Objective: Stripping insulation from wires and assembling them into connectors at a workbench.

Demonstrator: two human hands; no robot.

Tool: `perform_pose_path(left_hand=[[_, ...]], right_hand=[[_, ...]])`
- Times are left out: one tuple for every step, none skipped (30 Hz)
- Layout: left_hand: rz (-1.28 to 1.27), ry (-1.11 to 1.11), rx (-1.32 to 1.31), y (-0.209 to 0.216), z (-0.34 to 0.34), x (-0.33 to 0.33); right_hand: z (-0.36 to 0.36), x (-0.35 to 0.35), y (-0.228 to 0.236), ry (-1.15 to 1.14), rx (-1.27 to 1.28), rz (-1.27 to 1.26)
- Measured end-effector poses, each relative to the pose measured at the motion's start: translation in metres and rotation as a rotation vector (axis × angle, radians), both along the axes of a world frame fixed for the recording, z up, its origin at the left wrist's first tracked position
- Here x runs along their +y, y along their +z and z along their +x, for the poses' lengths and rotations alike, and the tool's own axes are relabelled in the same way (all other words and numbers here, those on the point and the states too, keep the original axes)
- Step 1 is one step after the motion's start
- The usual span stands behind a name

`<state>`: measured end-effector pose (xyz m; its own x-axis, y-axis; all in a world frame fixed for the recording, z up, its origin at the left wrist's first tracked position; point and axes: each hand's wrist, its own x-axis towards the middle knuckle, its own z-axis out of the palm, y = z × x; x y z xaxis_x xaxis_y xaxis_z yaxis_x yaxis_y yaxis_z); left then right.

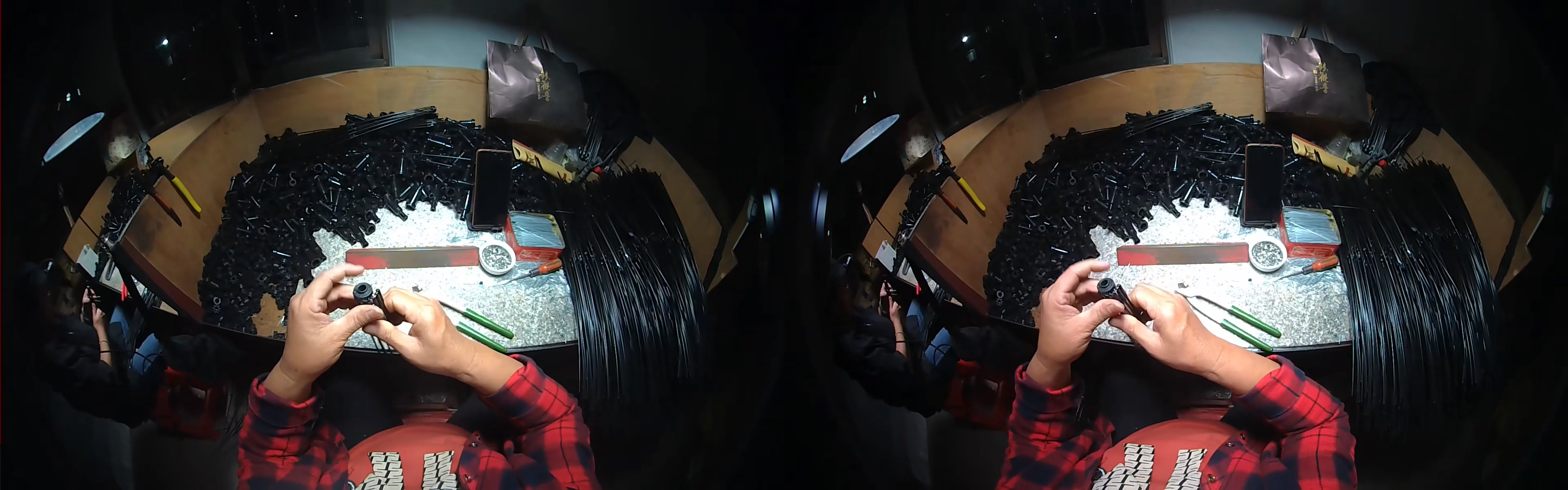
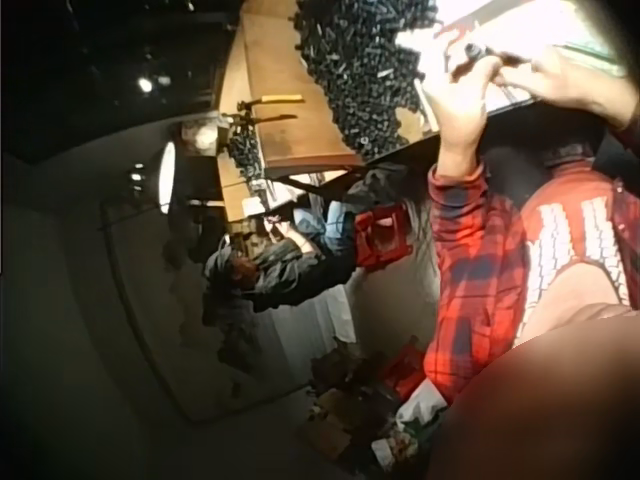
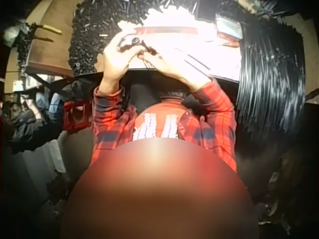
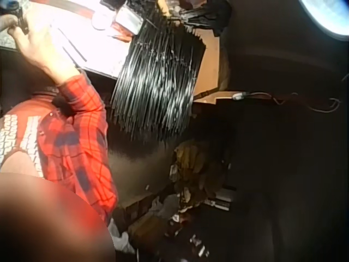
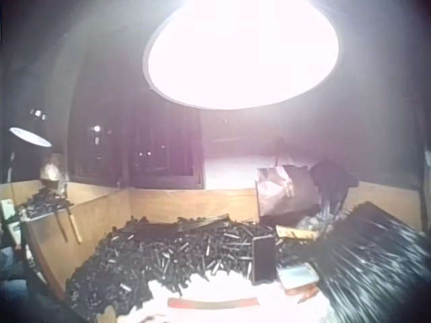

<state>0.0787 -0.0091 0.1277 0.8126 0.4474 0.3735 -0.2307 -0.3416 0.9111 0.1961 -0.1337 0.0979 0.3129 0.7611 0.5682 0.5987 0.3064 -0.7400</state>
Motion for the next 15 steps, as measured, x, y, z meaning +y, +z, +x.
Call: perform_pose_path(left_hand=[[0.054, 0.025, -0.028, -0.003, 0.000, 0.001], [0.052, 0.024, -0.027, -0.004, -0.001, 0.000], [0.187, 0.057, -0.012, -0.003, -0.002, -0.001], [0.323, 0.089, 0.003, -0.002, -0.003, -0.002], [0.260, 0.061, -0.006, -0.004, -0.002, -0.003], [0.260, 0.062, -0.006, -0.005, -0.004, -0.001], [0.291, 0.020, 0.001, -0.006, -0.006, 0.003], [0.323, -0.022, 0.008, -0.006, -0.007, 0.005], [0.321, -0.022, 0.010, -0.004, -0.009, 0.006], [0.319, -0.057, 0.030, 0.000, -0.011, 0.006], [0.318, -0.093, 0.051, 0.002, -0.011, 0.005], [0.317, -0.089, 0.053, 0.002, -0.013, 0.005], [0.284, -0.107, 0.063, 0.002, -0.015, 0.004], [0.250, -0.125, 0.073, 0.001, -0.017, 0.003], [0.248, -0.124, 0.075, -0.001, -0.017, 0.001]], right_hand=[[0.001, 0.001, -0.007, 0.040, 0.076, 0.000], [0.003, 0.002, -0.010, 0.039, 0.077, -0.001], [0.004, 0.001, -0.012, 0.072, 0.176, -0.072], [0.005, 0.001, -0.014, 0.105, 0.275, -0.143], [0.007, 0.004, -0.023, 0.148, 0.383, -0.129], [0.007, 0.005, -0.022, 0.149, 0.383, -0.130], [0.006, 0.004, -0.021, 0.177, 0.467, -0.158], [0.005, 0.004, -0.020, 0.204, 0.552, -0.185], [0.005, 0.003, -0.018, 0.204, 0.553, -0.187], [0.005, 0.001, -0.014, 0.201, 0.535, -0.254], [0.005, 0.001, -0.013, 0.198, 0.516, -0.321], [0.004, 0.001, -0.014, 0.202, 0.517, -0.322], [0.003, 0.002, -0.015, 0.176, 0.405, -0.293], [0.001, 0.003, -0.017, 0.149, 0.293, -0.262], [-0.001, 0.004, -0.019, 0.132, 0.307, -0.219]])
